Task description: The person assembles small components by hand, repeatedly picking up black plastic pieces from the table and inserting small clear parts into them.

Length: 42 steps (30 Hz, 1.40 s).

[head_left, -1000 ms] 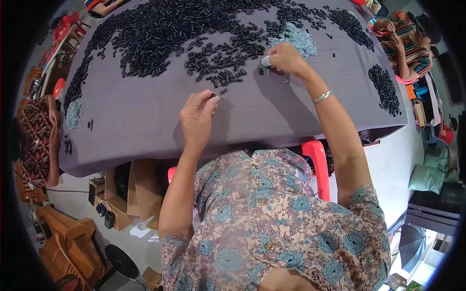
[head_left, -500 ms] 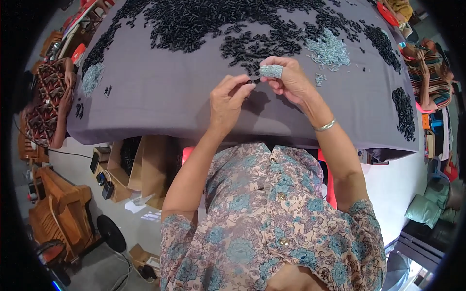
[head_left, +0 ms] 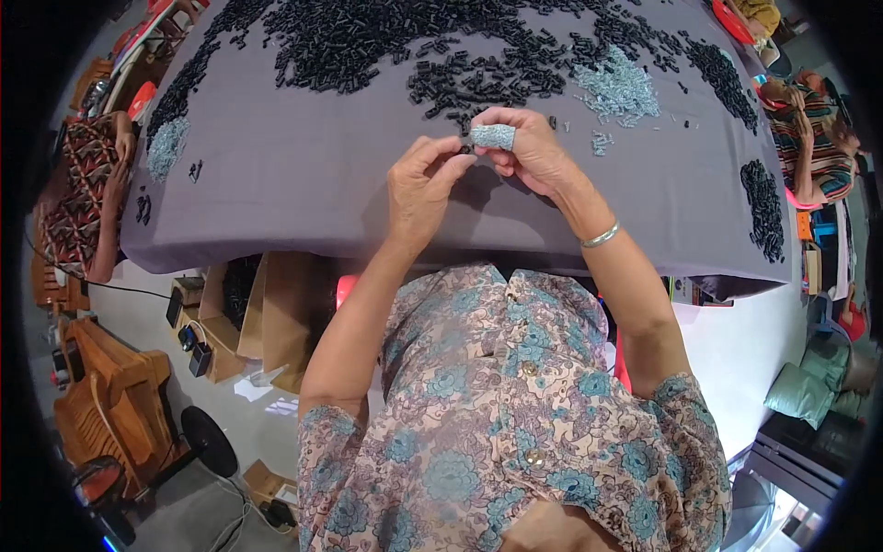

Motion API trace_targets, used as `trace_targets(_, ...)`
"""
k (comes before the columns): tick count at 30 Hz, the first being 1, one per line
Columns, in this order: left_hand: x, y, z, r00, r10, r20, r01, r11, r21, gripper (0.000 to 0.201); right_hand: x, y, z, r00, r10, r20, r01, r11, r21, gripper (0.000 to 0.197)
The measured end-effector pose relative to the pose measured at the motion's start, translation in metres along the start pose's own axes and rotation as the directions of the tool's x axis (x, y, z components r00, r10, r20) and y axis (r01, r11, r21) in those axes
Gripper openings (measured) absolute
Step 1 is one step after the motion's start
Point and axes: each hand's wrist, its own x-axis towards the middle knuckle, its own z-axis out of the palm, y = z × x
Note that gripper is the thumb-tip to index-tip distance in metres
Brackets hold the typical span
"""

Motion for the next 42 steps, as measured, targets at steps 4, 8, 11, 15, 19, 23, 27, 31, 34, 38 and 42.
trace_targets(4,0.0,0.002,0.0,1.0,-0.005,0.007,0.005,1.0,-0.006,0.016,0.0,0.0,0.002,1.0,-0.005,0.007,0.006,0.996,-0.09,0.006)
trace_targets(8,-0.001,0.004,0.001,1.0,-0.009,0.009,0.009,1.0,0.021,0.016,0.001,0.002,-0.002,0.999,-0.005,0.033,0.008,0.997,-0.079,0.01)
trace_targets(11,0.0,0.002,0.001,1.0,-0.011,0.01,0.011,1.0,0.017,0.016,0.001,0.0,-0.001,0.999,-0.025,0.019,0.027,0.993,-0.117,0.009)
trace_targets(15,-0.001,0.003,-0.001,1.0,0.007,0.02,-0.007,1.0,0.021,0.016,0.001,0.002,0.003,1.0,-0.021,-0.004,0.02,0.995,-0.1,0.009)
trace_targets(19,0.001,0.0,-0.002,0.999,0.031,0.032,-0.032,0.999,0.019,0.015,0.0,0.003,0.001,0.998,-0.053,0.024,0.056,0.988,-0.145,0.008)
trace_targets(23,-0.001,0.002,-0.001,0.999,0.02,0.043,-0.022,0.999,0.033,0.014,-0.001,0.001,0.002,0.999,-0.03,0.03,0.036,0.98,-0.197,0.007)
trace_targets(27,0.0,0.002,-0.001,0.999,-0.003,0.035,0.003,1.0,0.002,0.016,0.0,0.0,0.001,0.998,0.052,0.037,-0.048,0.994,-0.101,0.005)
trace_targets(31,0.001,-0.001,-0.003,0.998,0.022,0.063,-0.02,1.0,-0.023,0.013,0.0,-0.009,-0.004,0.968,0.214,0.13,-0.21,0.977,-0.044,0.007)
trace_targets(34,0.002,0.001,-0.003,0.998,0.011,0.065,-0.006,0.997,-0.078,0.013,-0.002,-0.02,-0.005,0.999,0.013,-0.047,-0.014,0.999,-0.035,0.007)
trace_targets(38,0.004,0.003,-0.005,0.993,-0.063,-0.101,0.042,0.979,-0.199,0.012,0.003,-0.036,-0.016,0.973,-0.18,-0.148,0.131,0.948,-0.29,0.008)
trace_targets(42,0.005,0.004,-0.004,0.976,-0.141,-0.167,0.096,0.964,-0.248,0.014,0.009,-0.03,-0.021,0.965,-0.258,-0.054,0.142,0.68,-0.719,0.008)
